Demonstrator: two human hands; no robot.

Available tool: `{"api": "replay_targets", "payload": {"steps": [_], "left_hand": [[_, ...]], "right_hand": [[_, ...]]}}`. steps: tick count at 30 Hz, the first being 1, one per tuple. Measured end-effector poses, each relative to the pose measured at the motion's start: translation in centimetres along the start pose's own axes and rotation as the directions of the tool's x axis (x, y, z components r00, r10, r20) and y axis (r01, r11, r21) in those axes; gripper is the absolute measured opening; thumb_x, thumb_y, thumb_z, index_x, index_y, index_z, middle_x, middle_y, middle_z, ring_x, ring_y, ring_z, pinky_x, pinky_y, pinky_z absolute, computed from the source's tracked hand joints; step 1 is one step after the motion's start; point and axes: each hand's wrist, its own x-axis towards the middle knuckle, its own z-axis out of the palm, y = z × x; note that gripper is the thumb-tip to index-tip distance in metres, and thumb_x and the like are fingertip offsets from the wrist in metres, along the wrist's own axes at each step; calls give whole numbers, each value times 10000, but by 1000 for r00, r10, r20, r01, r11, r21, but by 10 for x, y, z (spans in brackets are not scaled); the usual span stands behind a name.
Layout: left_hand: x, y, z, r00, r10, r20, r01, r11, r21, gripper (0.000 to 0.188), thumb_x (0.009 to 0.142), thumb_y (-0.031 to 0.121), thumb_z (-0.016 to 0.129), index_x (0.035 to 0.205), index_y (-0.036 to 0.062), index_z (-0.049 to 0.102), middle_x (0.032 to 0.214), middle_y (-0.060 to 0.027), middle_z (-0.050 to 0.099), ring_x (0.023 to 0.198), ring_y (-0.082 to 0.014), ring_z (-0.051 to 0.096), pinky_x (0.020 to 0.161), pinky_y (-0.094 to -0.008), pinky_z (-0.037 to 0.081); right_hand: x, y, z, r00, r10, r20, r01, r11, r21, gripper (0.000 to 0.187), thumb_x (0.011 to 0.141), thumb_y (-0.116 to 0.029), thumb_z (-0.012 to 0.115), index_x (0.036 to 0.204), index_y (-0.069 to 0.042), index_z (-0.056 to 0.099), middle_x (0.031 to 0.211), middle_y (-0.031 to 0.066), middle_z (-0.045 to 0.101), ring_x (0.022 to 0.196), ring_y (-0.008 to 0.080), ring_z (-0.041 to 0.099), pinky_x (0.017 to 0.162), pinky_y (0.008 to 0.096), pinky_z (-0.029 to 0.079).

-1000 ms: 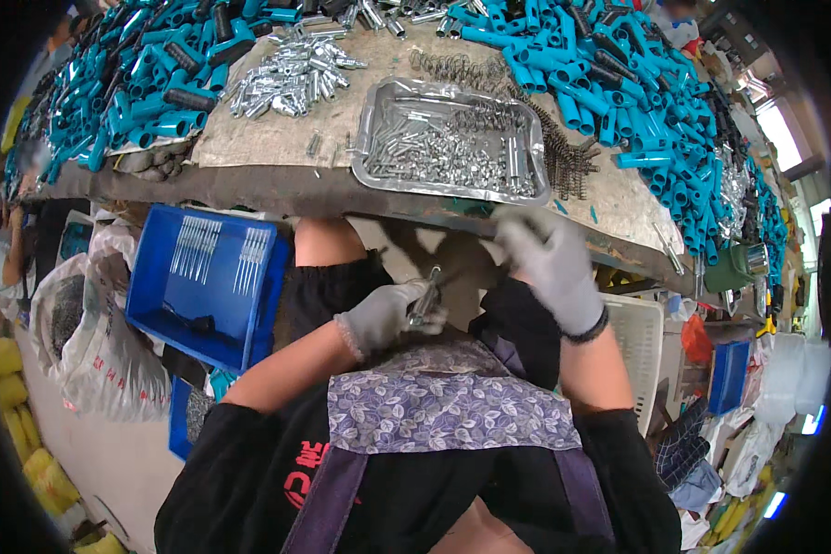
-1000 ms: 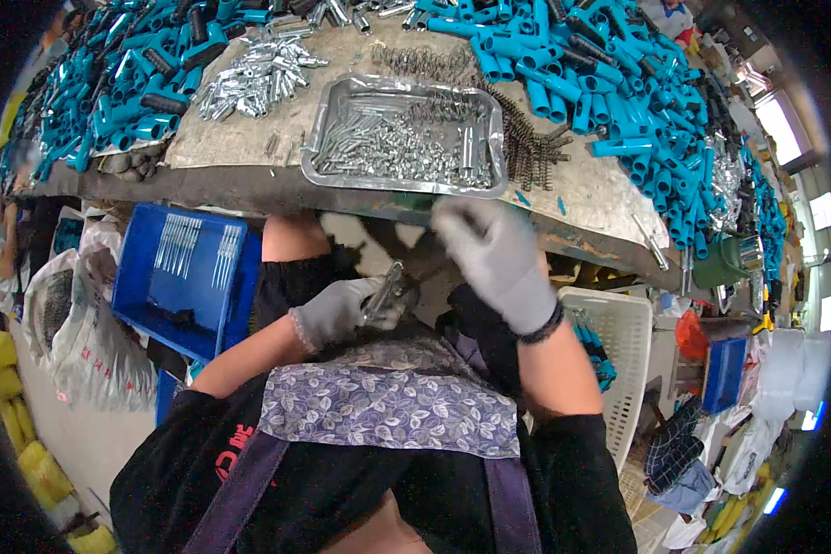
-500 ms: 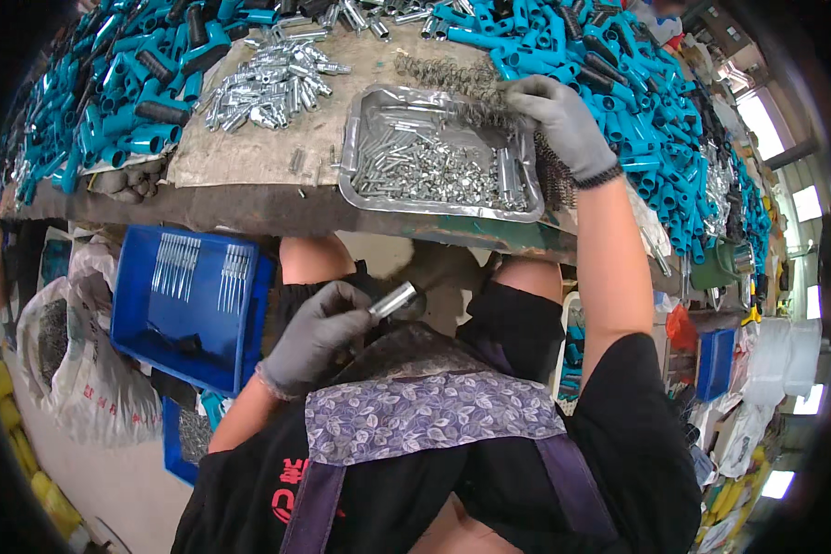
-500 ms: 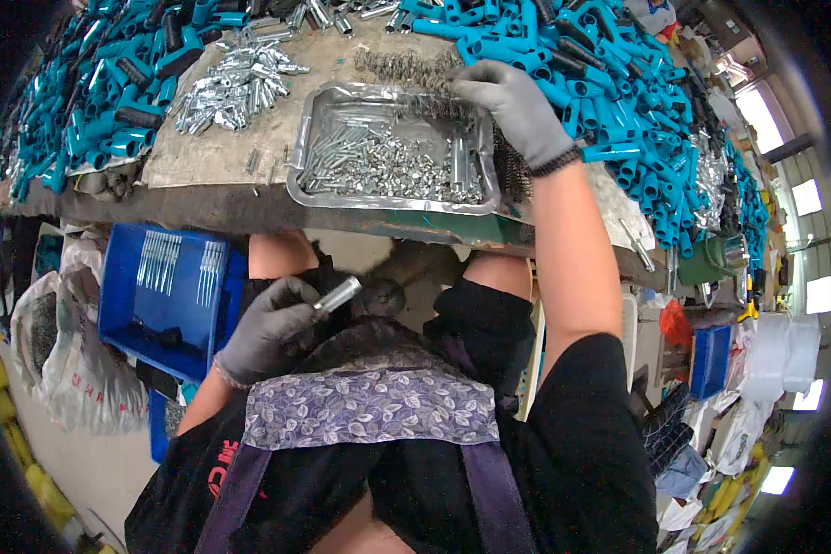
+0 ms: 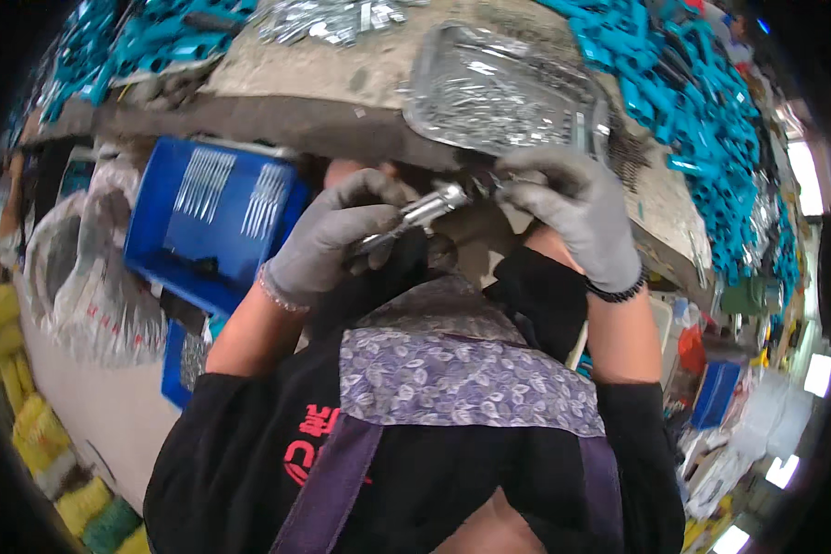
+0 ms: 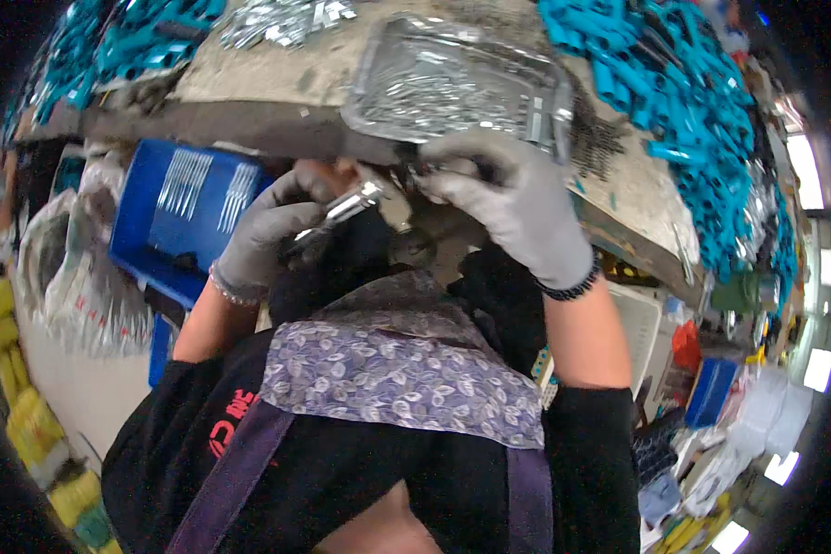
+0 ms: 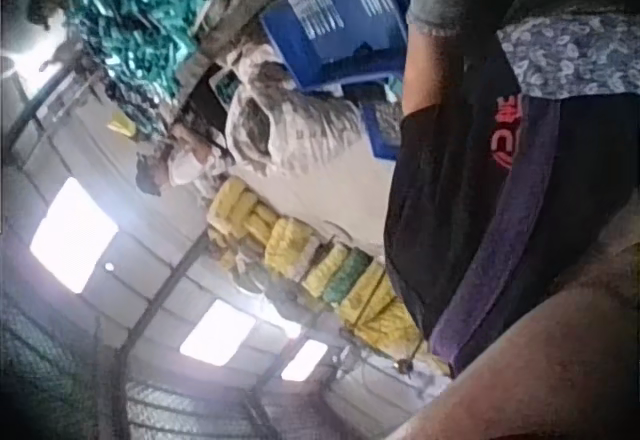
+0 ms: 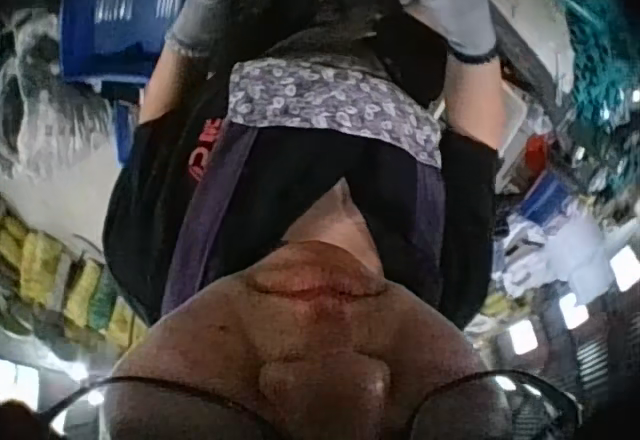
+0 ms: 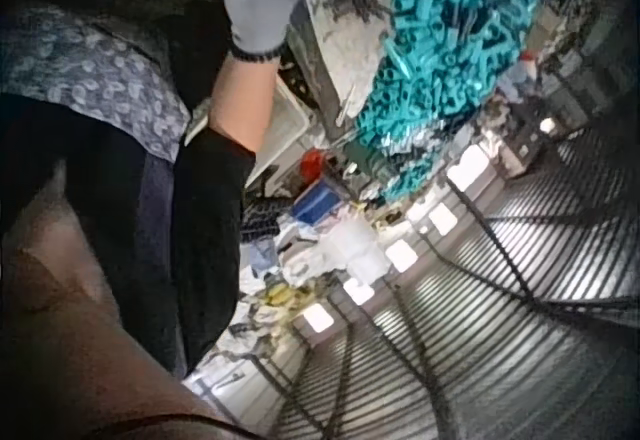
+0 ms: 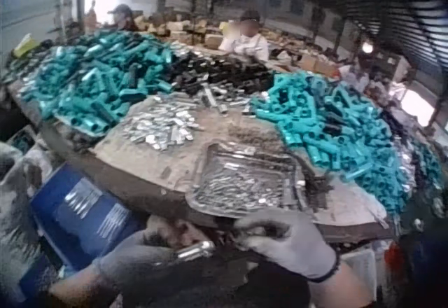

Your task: The person assembles metal and plastic hardware components by hand, combining teal plastic parts, metal springs, metal screws, and black plastic connectors, using a metal rod tool to aid in the assembly.

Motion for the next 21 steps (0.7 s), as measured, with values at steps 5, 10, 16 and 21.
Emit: {"api": "replay_targets", "payload": {"steps": [5,10,16,21], "left_hand": [[-40,-2,-11,988,-44,150,-11,938,345,475,899,220,734,1279,3,552,1033,-74,647,915,-119,595,756,-266,501],[-73,-33,-53,987,-124,104,90,955,283,659,947,213,700,1506,36,399,1243,-70,614,1142,-169,554,982,-330,468],[-67,-53,-232,728,519,-448,44,616,786,433,943,-17,404,1298,59,640,1014,6,684,695,-50,520,573,-210,425],[-17,-78,-332,613,136,-778,653,467,596,311,900,202,544,1121,94,733,1111,-221,692,1028,-357,683,937,-393,515]], "right_hand": [[-13,0,45,914,-36,405,111,980,-164,305,793,-134,787,1069,-32,707,919,63,686,820,167,655,759,294,515],[-25,50,93,816,118,566,-160,987,26,459,824,-97,772,1255,-37,625,1168,86,666,1038,162,629,897,309,500],[-4,58,104,942,153,299,-212,962,175,558,950,-132,632,1451,7,429,1295,145,589,1072,160,598,971,301,473],[-16,73,83,950,223,218,-247,965,88,458,976,-148,598,1382,35,494,1237,135,634,1043,160,616,949,293,478]]}}
